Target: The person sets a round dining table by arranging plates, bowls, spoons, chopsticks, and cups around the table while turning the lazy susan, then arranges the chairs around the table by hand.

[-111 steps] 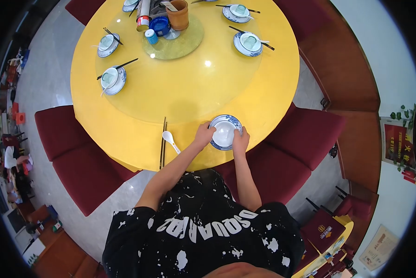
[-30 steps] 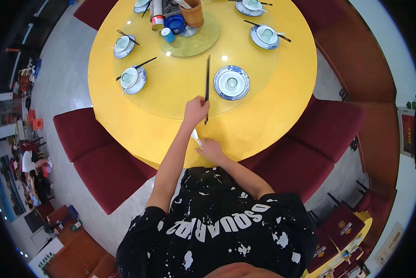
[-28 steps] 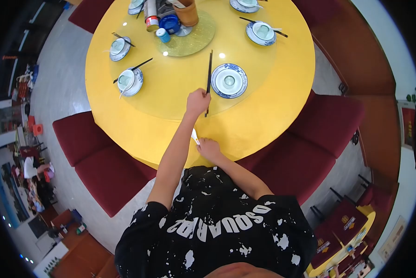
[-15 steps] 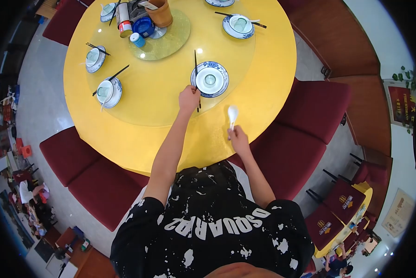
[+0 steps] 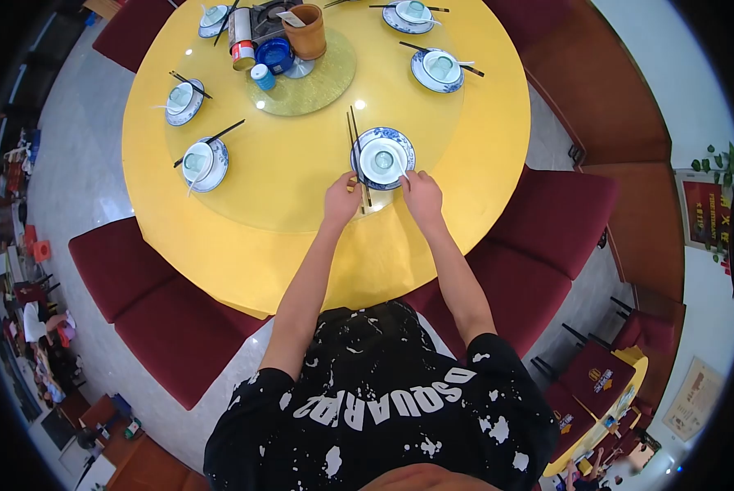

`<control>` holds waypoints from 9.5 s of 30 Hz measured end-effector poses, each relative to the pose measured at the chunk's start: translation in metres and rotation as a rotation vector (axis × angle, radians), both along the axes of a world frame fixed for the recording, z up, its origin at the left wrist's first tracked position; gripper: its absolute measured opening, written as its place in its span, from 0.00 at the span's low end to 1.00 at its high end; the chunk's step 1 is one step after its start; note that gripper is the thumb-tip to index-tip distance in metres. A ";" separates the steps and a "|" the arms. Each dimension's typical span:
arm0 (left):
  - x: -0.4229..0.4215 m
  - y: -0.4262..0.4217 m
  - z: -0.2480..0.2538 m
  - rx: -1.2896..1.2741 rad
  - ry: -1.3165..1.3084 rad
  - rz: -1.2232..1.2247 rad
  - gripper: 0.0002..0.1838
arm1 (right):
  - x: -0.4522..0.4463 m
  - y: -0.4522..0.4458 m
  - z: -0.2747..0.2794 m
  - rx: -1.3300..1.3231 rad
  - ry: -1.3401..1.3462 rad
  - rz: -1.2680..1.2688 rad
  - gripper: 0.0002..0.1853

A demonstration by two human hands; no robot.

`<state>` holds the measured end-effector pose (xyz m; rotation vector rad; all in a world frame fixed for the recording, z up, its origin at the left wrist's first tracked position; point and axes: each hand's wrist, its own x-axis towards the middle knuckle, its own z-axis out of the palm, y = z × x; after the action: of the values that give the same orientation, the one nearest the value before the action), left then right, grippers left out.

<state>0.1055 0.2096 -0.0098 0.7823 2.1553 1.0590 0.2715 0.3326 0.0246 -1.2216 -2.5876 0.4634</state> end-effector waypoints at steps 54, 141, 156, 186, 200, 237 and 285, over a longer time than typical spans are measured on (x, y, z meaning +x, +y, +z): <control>0.011 -0.182 0.013 -0.313 0.628 -0.009 0.33 | 0.008 -0.088 -0.066 -1.695 1.025 -0.665 0.14; -0.224 -0.465 0.041 -0.245 0.053 0.200 0.13 | -0.203 -0.481 -0.025 -0.612 0.484 -0.450 0.15; -0.238 -0.480 0.029 0.060 0.205 -0.190 0.26 | -0.201 -0.495 -0.049 -0.816 0.630 -0.565 0.16; -0.247 -0.486 0.039 -0.038 0.182 -0.239 0.19 | -0.218 -0.496 -0.045 -0.860 0.655 -0.790 0.10; -0.253 -0.502 0.040 -0.054 0.160 -0.313 0.22 | -0.217 -0.500 -0.059 -0.928 0.664 -0.785 0.10; -0.213 -0.491 0.042 -0.008 0.158 -0.214 0.20 | -0.190 -0.503 -0.041 -0.854 0.732 -0.750 0.11; -0.228 -0.503 0.029 -0.005 0.220 -0.213 0.19 | -0.185 -0.525 -0.034 -1.282 0.787 -0.678 0.08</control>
<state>-0.1227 -0.2937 0.0188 1.1441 2.1927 0.8922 0.0866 -0.1925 -0.0096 -1.5781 -0.9554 2.0197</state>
